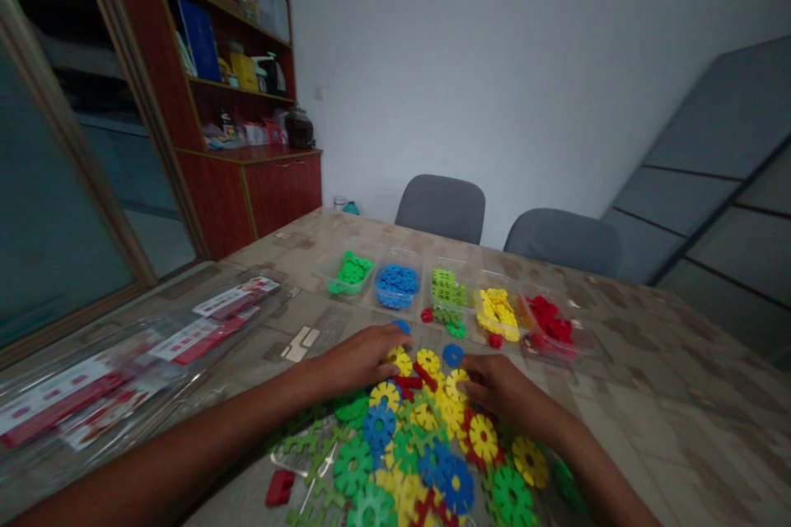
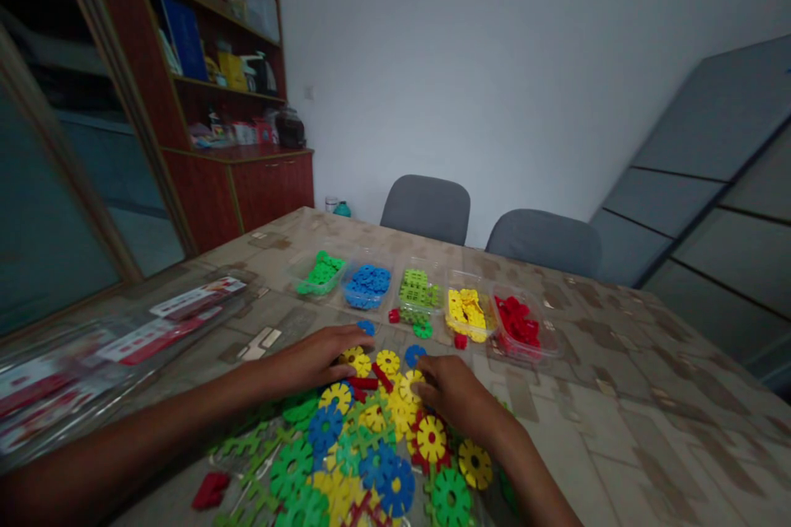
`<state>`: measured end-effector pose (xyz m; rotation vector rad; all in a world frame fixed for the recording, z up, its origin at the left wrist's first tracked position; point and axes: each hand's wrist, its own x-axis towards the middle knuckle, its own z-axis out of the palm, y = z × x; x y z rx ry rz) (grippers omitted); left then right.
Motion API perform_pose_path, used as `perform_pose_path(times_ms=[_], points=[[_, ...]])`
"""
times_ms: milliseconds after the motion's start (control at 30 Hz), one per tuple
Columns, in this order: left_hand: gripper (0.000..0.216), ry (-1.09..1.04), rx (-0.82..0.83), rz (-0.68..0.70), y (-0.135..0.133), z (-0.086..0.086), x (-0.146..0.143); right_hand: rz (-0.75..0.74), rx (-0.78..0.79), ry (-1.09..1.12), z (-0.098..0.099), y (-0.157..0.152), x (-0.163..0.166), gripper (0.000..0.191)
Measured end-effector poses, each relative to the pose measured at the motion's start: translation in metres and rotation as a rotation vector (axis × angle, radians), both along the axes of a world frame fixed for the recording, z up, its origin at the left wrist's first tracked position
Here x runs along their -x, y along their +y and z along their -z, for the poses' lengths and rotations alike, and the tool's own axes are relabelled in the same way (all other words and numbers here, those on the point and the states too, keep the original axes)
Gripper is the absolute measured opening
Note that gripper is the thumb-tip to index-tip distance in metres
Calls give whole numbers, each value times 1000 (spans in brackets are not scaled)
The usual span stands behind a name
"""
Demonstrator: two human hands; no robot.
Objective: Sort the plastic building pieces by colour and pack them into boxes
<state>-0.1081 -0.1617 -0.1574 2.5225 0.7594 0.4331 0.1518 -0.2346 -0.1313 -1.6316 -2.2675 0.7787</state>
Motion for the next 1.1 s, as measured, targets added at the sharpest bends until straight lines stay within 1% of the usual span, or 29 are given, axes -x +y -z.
perform_pose_path(times_ms=[33, 100, 167, 333, 467, 567, 667, 767, 900, 1000, 1100], points=[[38, 6, 1, -6, 0, 0, 0, 15, -7, -4, 2, 0, 1, 6], [38, 18, 1, -19, 0, -1, 0, 41, -18, -12, 6, 0, 3, 23], [38, 33, 4, -34, 0, -2, 0, 59, -24, -22, 11, 1, 4, 28], [27, 55, 23, -59, 2, -2, 1, 89, -34, -30, 22, 3, 7, 25], [28, 45, 34, -77, 2, 0, 2, 99, -34, -15, 25, 3, 9, 18], [26, 39, 38, -68, 2, 1, 3, 92, -26, 3, 22, 4, 9, 21], [24, 38, 42, -56, 3, 2, 3, 87, -13, 21, 16, 3, 9, 20], [21, 37, 55, -30, 3, 0, 2, 40, 11, 39, 8, -2, 12, 18], [28, 38, 72, 1, 2, -3, 2, 2, 61, 54, 3, -11, 19, 23], [28, 42, 90, -20, 1, -3, 2, 16, 74, 56, 3, -14, 21, 21], [28, 35, 112, -56, 2, -3, 4, 31, 94, 86, 1, -15, 20, 25]])
